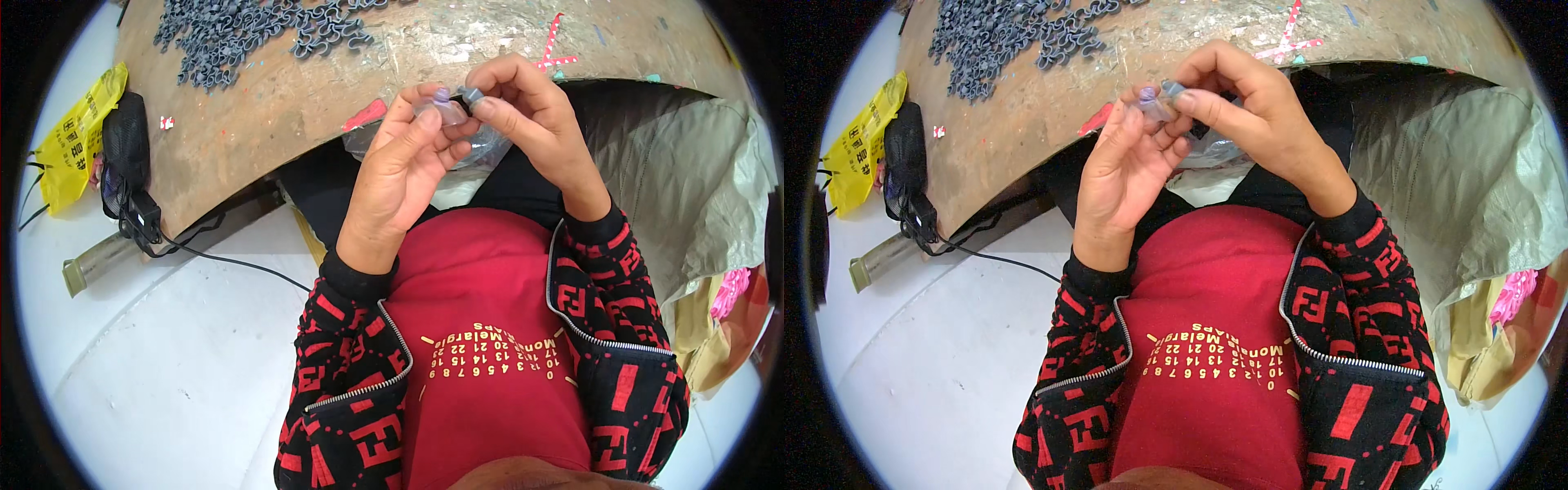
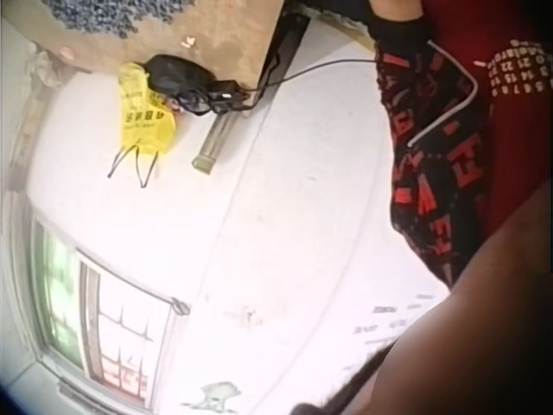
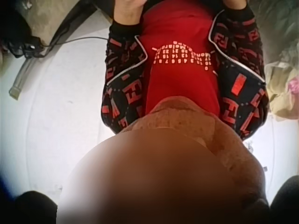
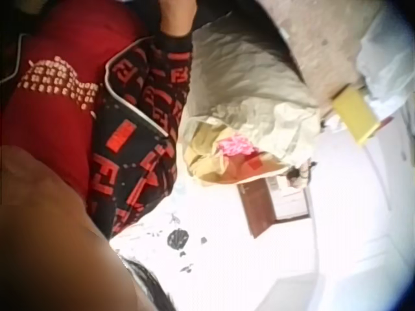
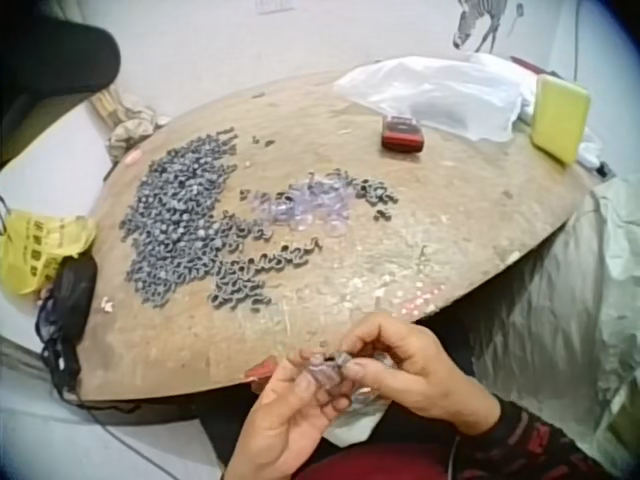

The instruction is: Packing small plastic components into clear plastic bags at a factory workbench.

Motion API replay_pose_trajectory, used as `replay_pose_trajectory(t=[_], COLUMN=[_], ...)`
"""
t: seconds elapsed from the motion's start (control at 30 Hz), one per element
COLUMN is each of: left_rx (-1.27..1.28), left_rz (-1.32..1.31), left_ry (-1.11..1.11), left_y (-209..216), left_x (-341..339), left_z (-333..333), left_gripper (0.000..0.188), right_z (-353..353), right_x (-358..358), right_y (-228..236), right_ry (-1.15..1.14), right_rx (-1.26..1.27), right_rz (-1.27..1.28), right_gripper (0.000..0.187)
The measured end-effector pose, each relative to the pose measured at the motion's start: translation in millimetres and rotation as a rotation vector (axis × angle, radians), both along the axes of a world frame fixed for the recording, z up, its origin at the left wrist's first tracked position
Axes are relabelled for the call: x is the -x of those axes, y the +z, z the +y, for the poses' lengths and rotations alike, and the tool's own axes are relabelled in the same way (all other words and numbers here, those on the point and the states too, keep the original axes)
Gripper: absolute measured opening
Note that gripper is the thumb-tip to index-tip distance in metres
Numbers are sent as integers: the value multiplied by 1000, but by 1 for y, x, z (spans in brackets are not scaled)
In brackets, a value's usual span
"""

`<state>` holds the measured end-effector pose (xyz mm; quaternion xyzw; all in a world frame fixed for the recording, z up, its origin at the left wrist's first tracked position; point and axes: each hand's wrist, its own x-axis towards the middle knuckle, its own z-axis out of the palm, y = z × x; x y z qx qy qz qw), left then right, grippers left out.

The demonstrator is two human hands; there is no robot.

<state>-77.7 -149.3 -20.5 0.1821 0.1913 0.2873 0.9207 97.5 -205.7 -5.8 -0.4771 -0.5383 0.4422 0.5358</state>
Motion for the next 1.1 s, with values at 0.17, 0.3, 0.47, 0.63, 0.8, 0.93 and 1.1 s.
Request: replay_pose_trajectory(t=[0.17, 0.3, 0.47, 0.63, 0.8, 0.93, 1.1], left_rx=[81, 122, 168, 200, 177, 143, -35], left_rz=[-47, -100, -136, -115, -113, -75, 54], left_ry=[-23, -52, -69, -90, -98, -84, -94], left_y=[-6, -14, -13, -11, -7, -6, -2], left_x=[1, 3, 6, 5, 2, 3, 5], left_z=[2, 5, 2, 0, 0, 0, 3], left_gripper=[21, 17, 14, 12, 13, 13, 12], right_z=[-4, -7, -10, -11, -11, -7, -3], right_x=[2, 6, 7, 6, 7, 8, 5], right_y=[-3, 1, 6, 3, 1, 1, -5], right_ry=[-76, -143, -163, -185, -195, -238, -254], right_rx=[34, 32, -15, -99, -127, -332, -530], right_rz=[192, -14, -172, -263, -297, -509, -681], right_gripper=[20, 22, 22, 24, 23, 25, 27])
